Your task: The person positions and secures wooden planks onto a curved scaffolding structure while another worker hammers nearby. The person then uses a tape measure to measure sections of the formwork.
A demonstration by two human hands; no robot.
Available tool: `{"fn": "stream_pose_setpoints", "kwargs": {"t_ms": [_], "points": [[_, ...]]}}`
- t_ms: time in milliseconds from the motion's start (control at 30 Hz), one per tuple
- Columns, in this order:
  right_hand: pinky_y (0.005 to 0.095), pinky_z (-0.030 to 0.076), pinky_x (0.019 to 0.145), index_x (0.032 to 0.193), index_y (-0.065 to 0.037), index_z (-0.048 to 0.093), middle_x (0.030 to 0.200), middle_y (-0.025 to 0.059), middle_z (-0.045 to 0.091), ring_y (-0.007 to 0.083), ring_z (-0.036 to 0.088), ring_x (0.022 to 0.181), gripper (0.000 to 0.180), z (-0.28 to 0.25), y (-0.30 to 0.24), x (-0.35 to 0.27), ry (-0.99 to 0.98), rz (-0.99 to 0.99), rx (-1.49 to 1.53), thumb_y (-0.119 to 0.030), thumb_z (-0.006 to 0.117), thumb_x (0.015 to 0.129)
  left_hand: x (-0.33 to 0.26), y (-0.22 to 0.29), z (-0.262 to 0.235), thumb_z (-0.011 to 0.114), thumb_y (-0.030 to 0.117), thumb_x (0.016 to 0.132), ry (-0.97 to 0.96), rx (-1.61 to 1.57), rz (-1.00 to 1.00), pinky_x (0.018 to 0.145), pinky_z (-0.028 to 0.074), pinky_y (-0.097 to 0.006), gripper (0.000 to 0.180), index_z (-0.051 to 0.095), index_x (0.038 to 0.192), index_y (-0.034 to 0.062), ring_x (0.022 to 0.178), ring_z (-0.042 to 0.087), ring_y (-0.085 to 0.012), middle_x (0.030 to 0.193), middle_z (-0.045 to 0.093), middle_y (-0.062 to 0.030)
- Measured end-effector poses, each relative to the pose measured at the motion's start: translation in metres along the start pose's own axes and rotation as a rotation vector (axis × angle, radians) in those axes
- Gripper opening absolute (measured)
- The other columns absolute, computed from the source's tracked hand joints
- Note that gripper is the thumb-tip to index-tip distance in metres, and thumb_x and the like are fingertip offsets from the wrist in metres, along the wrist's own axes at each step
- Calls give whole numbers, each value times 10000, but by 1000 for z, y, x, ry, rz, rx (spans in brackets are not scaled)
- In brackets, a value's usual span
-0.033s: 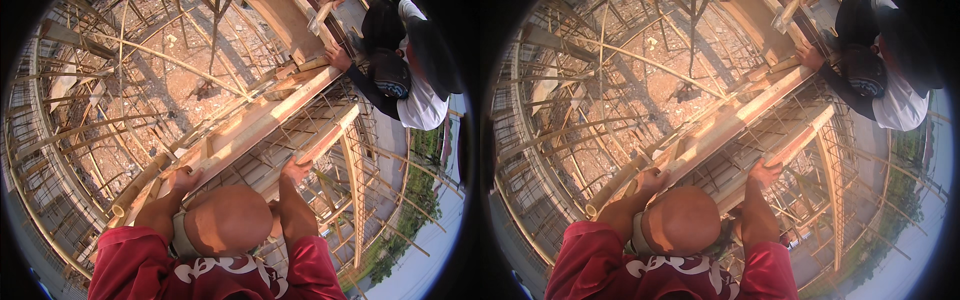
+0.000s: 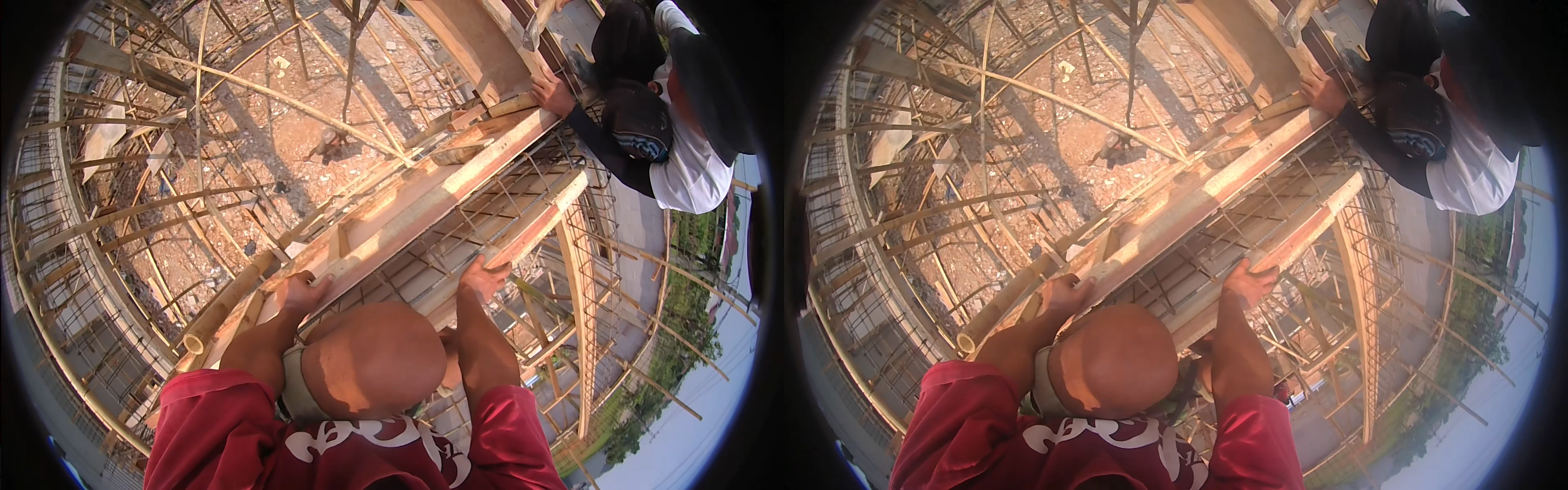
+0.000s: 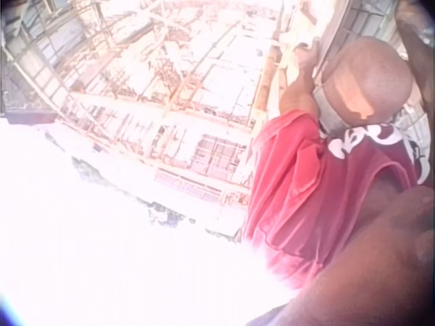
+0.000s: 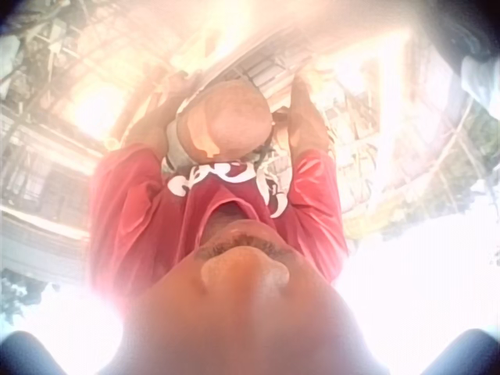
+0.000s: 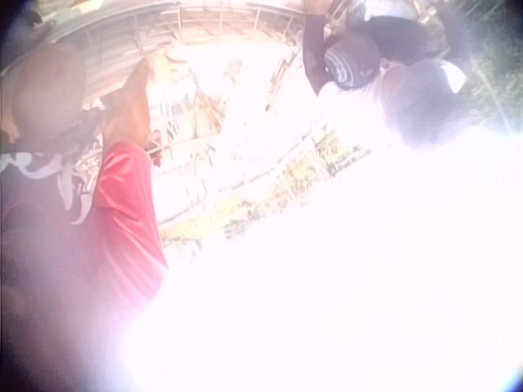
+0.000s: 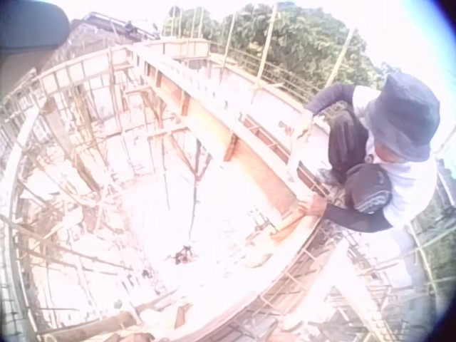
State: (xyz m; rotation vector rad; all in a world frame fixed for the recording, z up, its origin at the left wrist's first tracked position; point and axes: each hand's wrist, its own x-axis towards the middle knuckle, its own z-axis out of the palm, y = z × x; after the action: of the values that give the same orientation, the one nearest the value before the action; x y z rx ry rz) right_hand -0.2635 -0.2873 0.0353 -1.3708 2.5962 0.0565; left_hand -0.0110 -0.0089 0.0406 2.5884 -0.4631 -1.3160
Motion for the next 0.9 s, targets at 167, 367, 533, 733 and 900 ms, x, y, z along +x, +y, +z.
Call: {"fn": "stream_pose_setpoints", "kwargs": {"t_ms": [167, 367, 533, 733, 900], "points": [[520, 472, 1044, 1581, -140, 236, 1503, 255, 397, 421, 526, 1285, 838, 1, 0, -1, 21, -6, 44, -466, 585, 892, 0, 3, -3, 682, 646, 815, -7, -21, 13, 882, 542, -440, 680, 760, 1062, 18, 980, 717, -363, 1009, 742, -234], [516, 462, 1050, 1571, -138, 251, 1472, 273, 423, 434, 543, 1259, 832, 7, -5, 2, 37, -42, 85, -441, 609, 885, 12, -5, 2, 675, 642, 822, -9, -19, 45, 857, 550, -435, 682, 759, 1053, 5, 959, 722, -356, 991, 743, -234], [513, 452, 1064, 1564, -133, 267, 1482, 270, 428, 443, 533, 1268, 832, 10, -3, 3, 44, -30, 96, -420, 625, 870, 18, -14, 12, 673, 624, 835, 36, -25, 100, 816, 553, -432, 662, 762, 1024, -4, 912, 725, -357, 945, 742, -237], [500, 443, 1086, 1569, -137, 264, 1514, 258, 410, 433, 510, 1304, 844, 14, -1, 7, 63, -42, 131, -421, 631, 864, 22, -18, 16, 673, 626, 836, 15, -24, 88, 815, 551, -428, 672, 759, 1024, -14, 918, 724, -356, 942, 742, -239], [494, 446, 1092, 1579, -140, 249, 1540, 249, 385, 415, 496, 1334, 851, 9, -4, 5, 22, 4, 77, -454, 622, 881, 21, -17, 14, 657, 708, 798, 12, -44, 90, 858, 550, -442, 720, 772, 1062, 49, 946, 720, -367, 961, 740, -237]]}}
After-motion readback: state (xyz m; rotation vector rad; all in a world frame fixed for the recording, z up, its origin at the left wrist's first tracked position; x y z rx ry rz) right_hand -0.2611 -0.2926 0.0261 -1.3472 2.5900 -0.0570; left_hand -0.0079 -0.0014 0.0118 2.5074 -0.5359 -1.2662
